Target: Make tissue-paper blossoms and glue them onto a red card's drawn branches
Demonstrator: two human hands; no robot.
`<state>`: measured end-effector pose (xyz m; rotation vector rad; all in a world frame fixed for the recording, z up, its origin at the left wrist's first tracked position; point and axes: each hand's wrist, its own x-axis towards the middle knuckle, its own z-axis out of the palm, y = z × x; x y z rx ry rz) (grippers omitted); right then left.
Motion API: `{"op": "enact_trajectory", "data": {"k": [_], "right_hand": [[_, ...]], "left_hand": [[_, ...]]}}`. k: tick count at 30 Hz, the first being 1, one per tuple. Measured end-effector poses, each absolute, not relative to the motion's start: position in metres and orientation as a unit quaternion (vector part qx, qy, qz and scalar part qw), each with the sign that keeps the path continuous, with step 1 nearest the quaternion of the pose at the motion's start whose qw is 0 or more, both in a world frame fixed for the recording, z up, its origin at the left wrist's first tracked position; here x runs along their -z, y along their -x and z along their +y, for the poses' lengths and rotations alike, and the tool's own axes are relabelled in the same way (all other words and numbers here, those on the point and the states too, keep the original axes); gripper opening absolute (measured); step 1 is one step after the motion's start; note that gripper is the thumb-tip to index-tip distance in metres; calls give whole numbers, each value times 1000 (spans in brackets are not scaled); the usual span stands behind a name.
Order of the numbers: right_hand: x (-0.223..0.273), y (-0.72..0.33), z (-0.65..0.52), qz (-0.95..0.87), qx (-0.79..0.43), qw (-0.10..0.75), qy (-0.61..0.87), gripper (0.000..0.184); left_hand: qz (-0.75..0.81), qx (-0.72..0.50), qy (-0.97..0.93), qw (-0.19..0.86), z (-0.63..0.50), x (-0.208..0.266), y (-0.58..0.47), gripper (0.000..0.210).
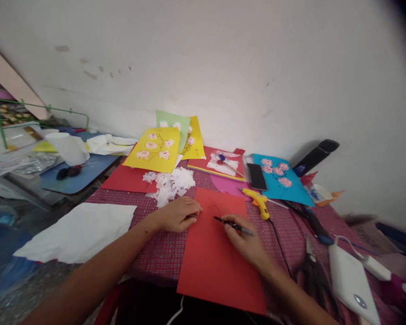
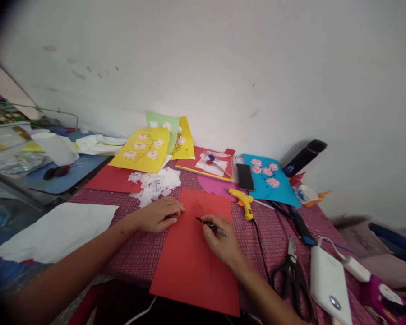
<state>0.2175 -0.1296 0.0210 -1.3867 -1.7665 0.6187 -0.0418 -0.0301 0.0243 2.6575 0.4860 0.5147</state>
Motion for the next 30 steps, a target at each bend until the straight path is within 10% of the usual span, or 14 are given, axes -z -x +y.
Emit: {"op": "enact_trajectory", "data": {"k": [30], "right_hand": [[-19, -214, -147, -706, -242, 391, 539, 18]], "left_hand": [[184, -163, -948, 200, -31, -29, 41, 8]]}}
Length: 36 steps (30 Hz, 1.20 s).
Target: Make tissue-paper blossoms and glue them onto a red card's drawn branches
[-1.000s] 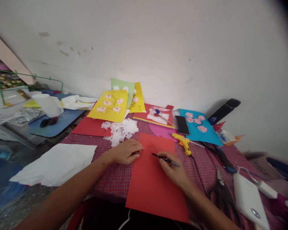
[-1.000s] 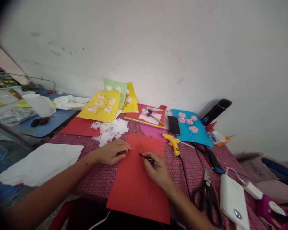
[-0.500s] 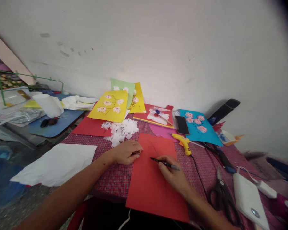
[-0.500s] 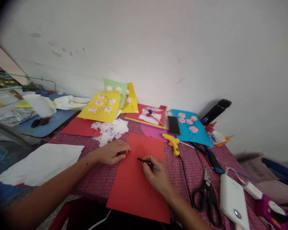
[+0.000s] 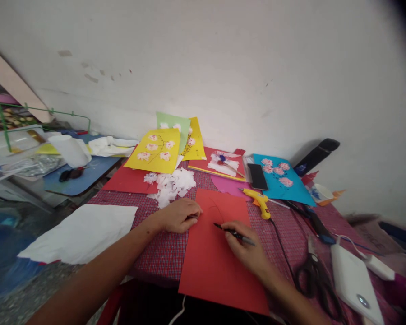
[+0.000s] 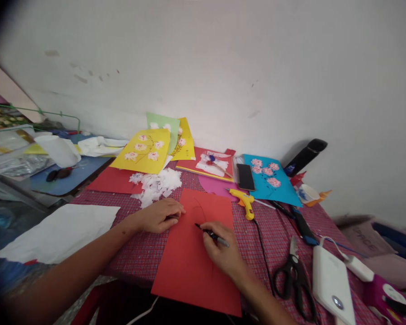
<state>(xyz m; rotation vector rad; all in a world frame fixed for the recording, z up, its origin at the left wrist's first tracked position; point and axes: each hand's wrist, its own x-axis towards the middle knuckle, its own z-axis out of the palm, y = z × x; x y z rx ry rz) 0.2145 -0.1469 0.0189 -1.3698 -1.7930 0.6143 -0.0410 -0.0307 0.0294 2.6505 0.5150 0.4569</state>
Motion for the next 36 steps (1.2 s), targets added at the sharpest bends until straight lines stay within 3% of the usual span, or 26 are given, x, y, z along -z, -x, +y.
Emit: {"op": "enact_trajectory", "data": {"k": [36], "right_hand": [[-15, -208, -146, -683, -251, 395, 561, 15]], "left_hand": [[183, -171, -946, 207, -30, -28, 41, 8]]}}
